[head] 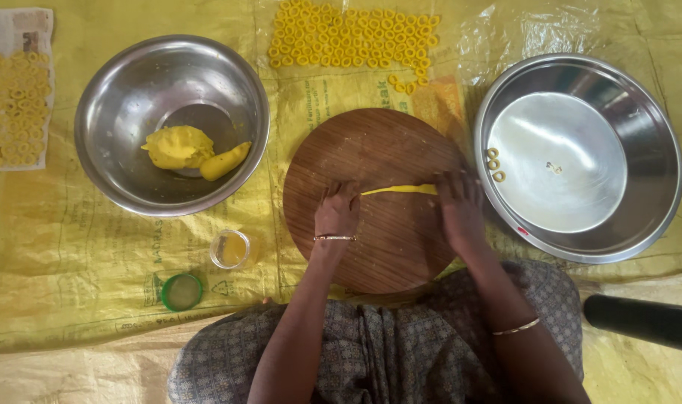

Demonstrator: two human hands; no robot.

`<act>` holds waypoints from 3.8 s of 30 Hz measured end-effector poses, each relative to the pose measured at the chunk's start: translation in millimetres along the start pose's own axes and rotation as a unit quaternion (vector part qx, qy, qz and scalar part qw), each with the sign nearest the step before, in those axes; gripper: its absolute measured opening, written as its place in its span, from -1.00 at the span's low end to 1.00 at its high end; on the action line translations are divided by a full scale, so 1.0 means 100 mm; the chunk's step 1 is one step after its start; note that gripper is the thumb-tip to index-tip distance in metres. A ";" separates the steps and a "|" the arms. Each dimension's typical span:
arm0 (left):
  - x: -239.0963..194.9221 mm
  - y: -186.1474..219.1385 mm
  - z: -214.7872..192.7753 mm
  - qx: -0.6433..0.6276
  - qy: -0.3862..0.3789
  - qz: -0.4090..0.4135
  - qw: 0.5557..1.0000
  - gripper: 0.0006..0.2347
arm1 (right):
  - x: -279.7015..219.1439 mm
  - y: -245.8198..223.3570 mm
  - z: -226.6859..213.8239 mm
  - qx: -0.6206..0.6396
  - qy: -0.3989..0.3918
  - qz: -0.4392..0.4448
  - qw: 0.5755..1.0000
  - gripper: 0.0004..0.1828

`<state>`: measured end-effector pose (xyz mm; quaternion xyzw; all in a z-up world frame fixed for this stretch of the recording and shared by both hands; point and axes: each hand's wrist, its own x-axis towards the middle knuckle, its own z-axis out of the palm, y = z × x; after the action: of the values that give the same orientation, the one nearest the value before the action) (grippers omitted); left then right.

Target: The person rolls a yellow dough rope on a wooden board, pinches off small segments, and forms them into rings by hand. The finished rings are placed into a metal bowl to the right.

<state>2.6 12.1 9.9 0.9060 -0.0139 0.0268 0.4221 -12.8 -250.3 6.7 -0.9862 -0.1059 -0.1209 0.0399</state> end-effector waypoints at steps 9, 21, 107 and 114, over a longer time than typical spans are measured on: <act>-0.09 0.25 -0.66 -0.083 0.103 0.048 0.990 -0.81 | 0.17 0.18 -0.49 0.110 -0.064 0.008 0.992 -0.55; -0.59 0.02 -1.69 -0.099 0.143 -0.002 0.985 -0.78 | 0.65 -0.90 -1.78 0.117 -0.086 -0.113 0.983 -0.72; -0.04 -0.54 -0.83 -0.120 0.043 -0.081 0.989 -0.81 | -0.02 -1.32 0.38 0.054 -0.060 -0.112 0.990 -0.16; -0.05 -0.52 -0.86 -0.111 0.040 -0.094 0.989 -0.78 | 0.38 -1.25 0.53 -0.033 -0.087 -0.101 0.990 -0.16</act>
<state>-3.1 111.1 24.8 0.8491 0.0855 0.0216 0.5207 7.7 -115.2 -28.3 -0.9779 -0.2042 -0.0415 -0.0148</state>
